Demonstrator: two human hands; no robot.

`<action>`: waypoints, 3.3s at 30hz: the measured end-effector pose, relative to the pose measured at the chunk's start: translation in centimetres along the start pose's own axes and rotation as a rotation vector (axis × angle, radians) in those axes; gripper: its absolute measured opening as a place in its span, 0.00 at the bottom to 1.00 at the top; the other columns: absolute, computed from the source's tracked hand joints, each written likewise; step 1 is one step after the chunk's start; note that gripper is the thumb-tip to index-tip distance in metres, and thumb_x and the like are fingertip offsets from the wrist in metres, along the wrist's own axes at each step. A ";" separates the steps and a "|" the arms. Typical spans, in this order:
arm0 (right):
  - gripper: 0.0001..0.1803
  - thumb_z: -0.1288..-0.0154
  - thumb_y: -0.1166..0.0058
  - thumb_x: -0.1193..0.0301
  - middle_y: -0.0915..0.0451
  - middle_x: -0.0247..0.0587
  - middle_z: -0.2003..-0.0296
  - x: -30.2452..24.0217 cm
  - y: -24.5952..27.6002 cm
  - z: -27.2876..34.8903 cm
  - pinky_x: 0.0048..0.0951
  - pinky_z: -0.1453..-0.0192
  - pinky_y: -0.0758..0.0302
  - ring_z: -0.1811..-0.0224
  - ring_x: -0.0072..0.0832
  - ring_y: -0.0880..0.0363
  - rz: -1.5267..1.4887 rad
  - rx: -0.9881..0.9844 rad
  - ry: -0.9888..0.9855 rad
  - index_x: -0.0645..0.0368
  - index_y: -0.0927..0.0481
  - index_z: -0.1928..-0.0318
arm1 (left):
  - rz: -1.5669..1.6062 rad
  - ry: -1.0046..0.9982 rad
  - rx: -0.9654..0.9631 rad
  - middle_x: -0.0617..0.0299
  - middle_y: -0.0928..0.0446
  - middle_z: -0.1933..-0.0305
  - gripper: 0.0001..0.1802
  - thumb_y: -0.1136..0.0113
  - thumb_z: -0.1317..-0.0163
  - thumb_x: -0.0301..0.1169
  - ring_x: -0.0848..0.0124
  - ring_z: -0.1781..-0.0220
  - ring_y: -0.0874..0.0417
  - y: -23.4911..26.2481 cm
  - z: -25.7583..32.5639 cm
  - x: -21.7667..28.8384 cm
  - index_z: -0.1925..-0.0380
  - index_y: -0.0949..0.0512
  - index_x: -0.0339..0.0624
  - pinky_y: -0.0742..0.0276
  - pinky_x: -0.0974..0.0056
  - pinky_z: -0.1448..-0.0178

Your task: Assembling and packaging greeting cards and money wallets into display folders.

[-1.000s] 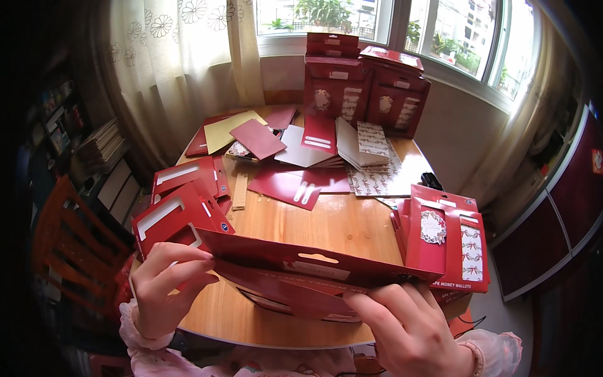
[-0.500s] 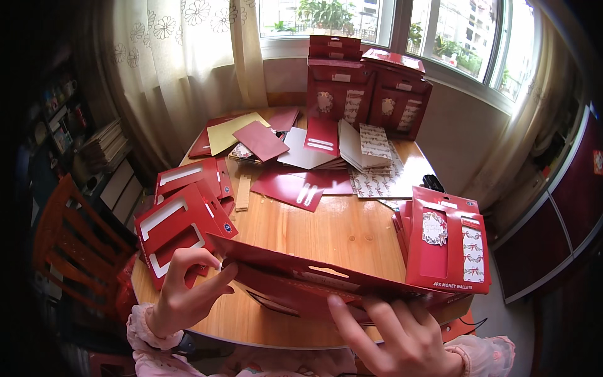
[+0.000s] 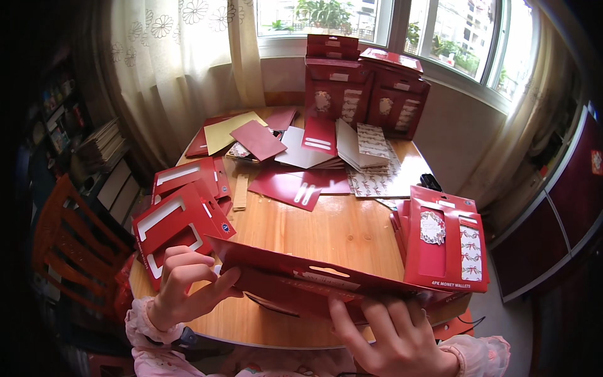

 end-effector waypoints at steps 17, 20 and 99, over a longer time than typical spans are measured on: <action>0.10 0.45 0.49 0.72 0.22 0.41 0.64 0.9 -0.1 4.2 0.27 0.58 0.22 0.61 0.30 0.23 0.150 0.447 -0.017 0.62 0.20 0.63 | -0.009 0.047 -0.106 0.70 0.37 0.72 0.15 0.28 0.65 0.29 0.71 0.68 0.30 0.3 -0.1 -0.5 0.72 0.20 0.48 0.35 0.64 0.67; 0.11 0.46 0.53 0.73 0.22 0.42 0.64 1.0 0.1 4.2 0.26 0.57 0.22 0.62 0.30 0.23 0.136 0.405 0.031 0.62 0.20 0.64 | -0.027 0.036 -0.108 0.70 0.37 0.72 0.18 0.28 0.66 0.31 0.72 0.68 0.30 0.2 0.1 -0.4 0.69 0.20 0.48 0.35 0.65 0.67; 0.19 0.52 0.51 0.73 0.33 0.44 0.63 3.9 0.7 -0.1 0.29 0.60 0.39 0.60 0.34 0.36 -0.275 0.018 -0.073 0.68 0.29 0.58 | 0.461 0.391 -0.318 0.56 0.35 0.65 0.27 0.34 0.68 0.18 0.61 0.71 0.30 -3.5 -4.5 2.2 0.60 0.25 0.41 0.34 0.61 0.67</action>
Point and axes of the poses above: each hand's wrist, its own z-axis away from the middle knuckle, its own y-axis out of the back of the hand, x = y × z, the point moved 7 cm from there along -z, towards the middle knuckle
